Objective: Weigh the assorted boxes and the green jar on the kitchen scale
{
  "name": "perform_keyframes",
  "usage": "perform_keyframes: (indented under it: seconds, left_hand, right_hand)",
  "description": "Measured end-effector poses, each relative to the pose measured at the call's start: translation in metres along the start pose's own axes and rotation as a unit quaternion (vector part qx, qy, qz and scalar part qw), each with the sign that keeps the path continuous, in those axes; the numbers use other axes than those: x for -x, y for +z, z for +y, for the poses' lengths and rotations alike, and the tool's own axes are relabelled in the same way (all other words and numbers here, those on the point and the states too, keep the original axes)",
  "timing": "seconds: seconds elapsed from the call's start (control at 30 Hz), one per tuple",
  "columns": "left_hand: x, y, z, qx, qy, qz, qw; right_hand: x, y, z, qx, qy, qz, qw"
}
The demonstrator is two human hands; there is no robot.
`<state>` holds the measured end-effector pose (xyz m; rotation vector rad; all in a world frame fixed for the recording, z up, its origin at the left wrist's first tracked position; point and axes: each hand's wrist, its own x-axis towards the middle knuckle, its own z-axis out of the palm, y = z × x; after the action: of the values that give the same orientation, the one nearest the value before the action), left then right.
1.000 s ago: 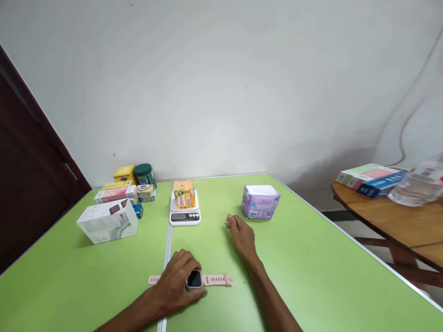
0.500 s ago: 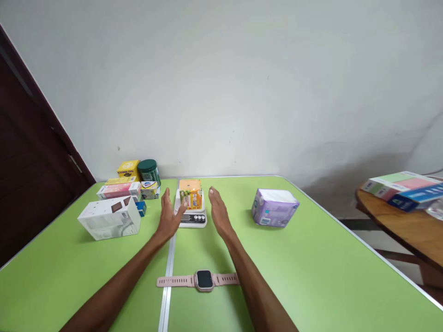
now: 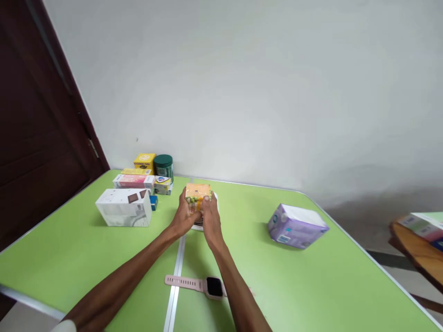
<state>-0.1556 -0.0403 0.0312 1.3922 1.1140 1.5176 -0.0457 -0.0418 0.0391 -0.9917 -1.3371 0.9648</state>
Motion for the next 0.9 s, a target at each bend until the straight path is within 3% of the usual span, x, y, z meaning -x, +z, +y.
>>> perform_keyframes:
  seconds: [0.13,0.23,0.33,0.43,0.57,0.73,0.83,0.9]
  left_hand:
    - [0.051,-0.048,0.029,0.009,0.012,0.010,1.000]
    - [0.094,-0.089,0.045,-0.022,-0.006,0.054,0.998]
    - [0.126,-0.128,0.050,-0.057,-0.029,0.124,0.990]
    - [0.142,-0.157,0.046,-0.065,-0.033,0.165,0.984]
    - [0.151,-0.172,0.035,-0.057,-0.048,0.158,0.985]
    - [0.179,-0.163,0.029,-0.050,-0.049,0.138,0.988]
    - [0.199,-0.170,0.038,-0.055,-0.054,0.182,0.980]
    - [0.206,-0.186,0.046,-0.064,-0.066,0.232,0.968]
  right_hand:
    - [0.042,0.041,-0.020,-0.067,0.024,-0.051,0.996]
    - [0.077,0.080,-0.028,-0.115,0.067,-0.110,0.985]
    - [0.106,0.118,-0.032,-0.144,0.102,-0.166,0.970]
    - [0.127,0.144,-0.034,-0.139,0.106,-0.191,0.966]
    - [0.144,0.153,-0.027,-0.115,0.124,-0.187,0.968]
    - [0.177,0.140,-0.021,-0.108,0.158,-0.189,0.963]
    - [0.198,0.146,-0.023,-0.102,0.168,-0.213,0.957]
    - [0.206,0.163,-0.025,-0.108,0.156,-0.250,0.949]
